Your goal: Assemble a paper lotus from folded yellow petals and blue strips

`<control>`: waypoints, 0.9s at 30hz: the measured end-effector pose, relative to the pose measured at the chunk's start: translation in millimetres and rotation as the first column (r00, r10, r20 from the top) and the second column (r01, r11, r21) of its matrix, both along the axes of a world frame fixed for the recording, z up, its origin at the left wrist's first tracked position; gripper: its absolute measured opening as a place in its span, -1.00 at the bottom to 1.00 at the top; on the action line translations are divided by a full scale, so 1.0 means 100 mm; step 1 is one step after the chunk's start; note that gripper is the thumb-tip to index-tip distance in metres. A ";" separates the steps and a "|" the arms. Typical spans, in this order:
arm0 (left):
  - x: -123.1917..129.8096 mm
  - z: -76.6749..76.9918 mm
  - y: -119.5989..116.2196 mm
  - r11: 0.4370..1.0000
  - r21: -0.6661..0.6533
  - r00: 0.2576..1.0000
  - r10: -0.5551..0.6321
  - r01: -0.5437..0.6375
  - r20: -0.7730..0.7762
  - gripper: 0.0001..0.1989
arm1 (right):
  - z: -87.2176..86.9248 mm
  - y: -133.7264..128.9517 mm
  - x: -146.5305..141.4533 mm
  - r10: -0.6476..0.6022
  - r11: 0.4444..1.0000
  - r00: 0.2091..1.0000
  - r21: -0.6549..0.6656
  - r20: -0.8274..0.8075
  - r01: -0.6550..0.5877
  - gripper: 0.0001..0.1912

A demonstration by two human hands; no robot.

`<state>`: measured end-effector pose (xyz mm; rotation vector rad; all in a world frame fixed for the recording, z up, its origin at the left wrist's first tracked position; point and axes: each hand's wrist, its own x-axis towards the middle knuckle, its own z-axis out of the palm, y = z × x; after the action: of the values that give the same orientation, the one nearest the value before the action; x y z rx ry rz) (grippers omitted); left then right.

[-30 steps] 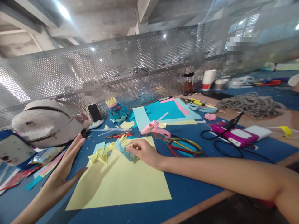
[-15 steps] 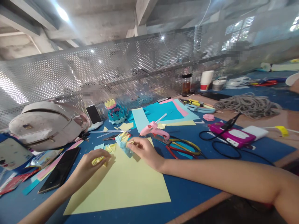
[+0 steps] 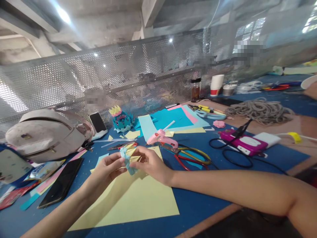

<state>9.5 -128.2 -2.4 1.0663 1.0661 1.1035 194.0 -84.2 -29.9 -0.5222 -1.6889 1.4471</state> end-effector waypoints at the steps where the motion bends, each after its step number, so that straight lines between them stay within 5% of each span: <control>1: 0.01 0.00 0.01 1.000 -0.031 0.998 0.007 -0.005 0.055 -0.72 | 0.00 -0.01 0.01 0.004 1.000 1.000 0.017 0.012 -0.004 -0.63; 6: -0.01 -0.07 0.03 0.998 -0.011 0.988 0.068 -0.067 0.141 -0.77 | 0.03 -0.03 0.04 -0.127 0.970 0.984 0.223 0.121 0.098 -0.62; 12: -0.07 -0.16 0.00 0.986 0.065 0.988 0.149 -0.152 0.046 -0.74 | 0.00 -0.03 0.02 -0.133 0.960 0.966 0.272 0.224 0.069 -0.65; 20: -0.10 -0.05 0.02 1.000 0.016 0.937 -0.028 0.024 0.347 -0.76 | 0.08 -0.08 0.10 -0.226 0.863 0.965 0.486 0.130 0.137 -0.69; 24: -0.13 -0.06 0.01 0.995 -0.048 0.840 -0.047 0.086 0.541 -0.87 | 0.10 -0.08 0.08 -0.313 0.898 0.950 0.329 0.014 0.291 -0.72; 27: -0.13 -0.08 -0.01 0.986 -0.107 0.785 -0.034 0.127 0.619 -0.85 | 0.07 -0.06 0.04 -0.153 0.987 0.987 0.039 -0.038 0.155 -0.57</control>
<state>-3.5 -129.4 -10.5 0.5550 0.5508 1.1709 198.4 -90.3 -23.1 -0.5881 -1.6118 1.2999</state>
